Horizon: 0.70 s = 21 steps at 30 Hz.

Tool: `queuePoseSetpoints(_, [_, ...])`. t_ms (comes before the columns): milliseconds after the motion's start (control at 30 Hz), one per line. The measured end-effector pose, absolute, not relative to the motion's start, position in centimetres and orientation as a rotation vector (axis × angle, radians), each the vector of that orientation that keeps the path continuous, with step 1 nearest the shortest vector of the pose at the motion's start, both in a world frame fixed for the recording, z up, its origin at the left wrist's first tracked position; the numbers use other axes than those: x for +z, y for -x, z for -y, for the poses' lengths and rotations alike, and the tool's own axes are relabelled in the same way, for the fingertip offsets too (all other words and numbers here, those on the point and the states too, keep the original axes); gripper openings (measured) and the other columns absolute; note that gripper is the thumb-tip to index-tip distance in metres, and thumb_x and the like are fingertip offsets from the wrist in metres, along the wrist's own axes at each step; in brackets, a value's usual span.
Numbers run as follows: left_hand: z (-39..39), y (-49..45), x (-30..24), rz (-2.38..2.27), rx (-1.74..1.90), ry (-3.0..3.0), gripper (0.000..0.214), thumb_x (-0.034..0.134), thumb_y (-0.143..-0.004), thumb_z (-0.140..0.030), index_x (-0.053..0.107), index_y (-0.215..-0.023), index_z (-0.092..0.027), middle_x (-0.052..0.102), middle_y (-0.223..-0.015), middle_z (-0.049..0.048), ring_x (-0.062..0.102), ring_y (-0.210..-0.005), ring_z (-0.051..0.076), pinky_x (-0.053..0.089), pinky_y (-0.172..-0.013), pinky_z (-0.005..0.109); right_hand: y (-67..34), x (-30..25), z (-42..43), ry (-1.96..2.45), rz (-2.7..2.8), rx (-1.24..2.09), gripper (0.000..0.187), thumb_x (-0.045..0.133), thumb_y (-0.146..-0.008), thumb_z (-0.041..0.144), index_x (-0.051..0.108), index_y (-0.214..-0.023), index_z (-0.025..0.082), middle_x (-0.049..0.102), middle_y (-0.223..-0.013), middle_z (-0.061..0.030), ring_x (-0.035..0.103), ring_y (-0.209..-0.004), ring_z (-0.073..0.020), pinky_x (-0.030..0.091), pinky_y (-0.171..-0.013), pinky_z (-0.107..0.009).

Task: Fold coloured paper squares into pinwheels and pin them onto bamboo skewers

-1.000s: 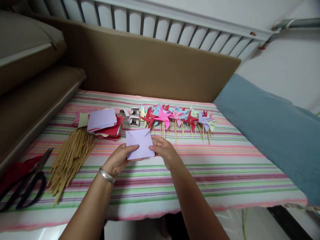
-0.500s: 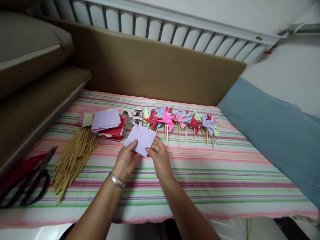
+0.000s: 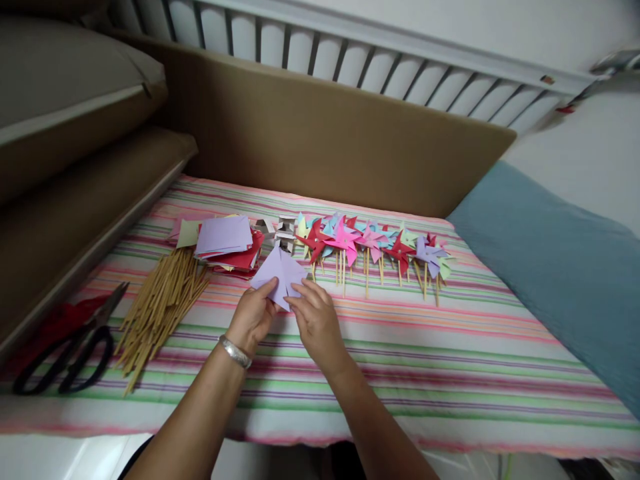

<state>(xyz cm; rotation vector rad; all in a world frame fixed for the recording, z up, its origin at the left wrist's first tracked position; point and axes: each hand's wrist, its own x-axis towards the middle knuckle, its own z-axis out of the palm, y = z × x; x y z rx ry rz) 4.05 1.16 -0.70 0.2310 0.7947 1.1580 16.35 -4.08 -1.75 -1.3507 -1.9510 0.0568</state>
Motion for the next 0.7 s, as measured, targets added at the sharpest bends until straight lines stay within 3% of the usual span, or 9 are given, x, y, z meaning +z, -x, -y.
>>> queuePoseSetpoints(200, [-1.2,-3.9,-0.9,-0.804,1.121,-0.248,0.016,0.066,-0.067,-0.006,0.066,-0.082,-0.011,0.071,-0.077,0.0051,0.064,-0.063,0.013,0.052,-0.053,0.021,-16.6,-2.2,3.9,1.363,2.007,0.065,0.030,0.048,-0.083,0.010,0.065,-0.103,0.026,0.062,-0.116,-0.0057,0.045,-0.119,-0.0250,0.040,-0.095,-0.048])
queuePoseSetpoints(333, [-1.2,-3.8,-1.1,-0.815,1.092,-0.261,0.021,0.068,-0.066,-0.009,0.066,-0.087,-0.011,0.071,-0.082,0.0062,0.064,-0.065,0.015,0.051,-0.050,0.022,-16.4,-2.0,4.0,1.363,1.979,0.047,0.022,0.052,-0.082,0.013,0.067,-0.094,0.025,0.065,-0.111,-0.0055,0.049,-0.115,-0.0248,0.041,-0.093,-0.046])
queuePoseSetpoints(500, [-1.1,-4.0,-1.5,-0.909,1.109,-0.345,0.025,0.073,-0.060,-0.017,0.066,-0.084,-0.012,0.070,-0.074,0.0031,0.061,-0.058,0.014,0.049,-0.051,0.025,-16.2,-1.7,4.1,1.315,1.943,0.111,0.017,0.055,-0.081,0.014,0.067,-0.087,0.025,0.067,-0.101,-0.0050,0.052,-0.109,-0.0236,0.041,-0.092,-0.044])
queuePoseSetpoints(700, [-0.6,-4.4,-1.1,-1.013,1.136,-0.563,0.031,0.076,-0.056,-0.025,0.068,-0.083,-0.013,0.068,-0.065,0.0008,0.057,-0.053,0.013,0.039,-0.045,0.022,-16.0,-1.0,3.9,1.354,1.739,0.389,0.009,0.059,-0.080,0.020,0.067,-0.079,0.024,0.066,-0.082,-0.0028,0.058,-0.086,-0.0192,0.046,-0.082,-0.035])
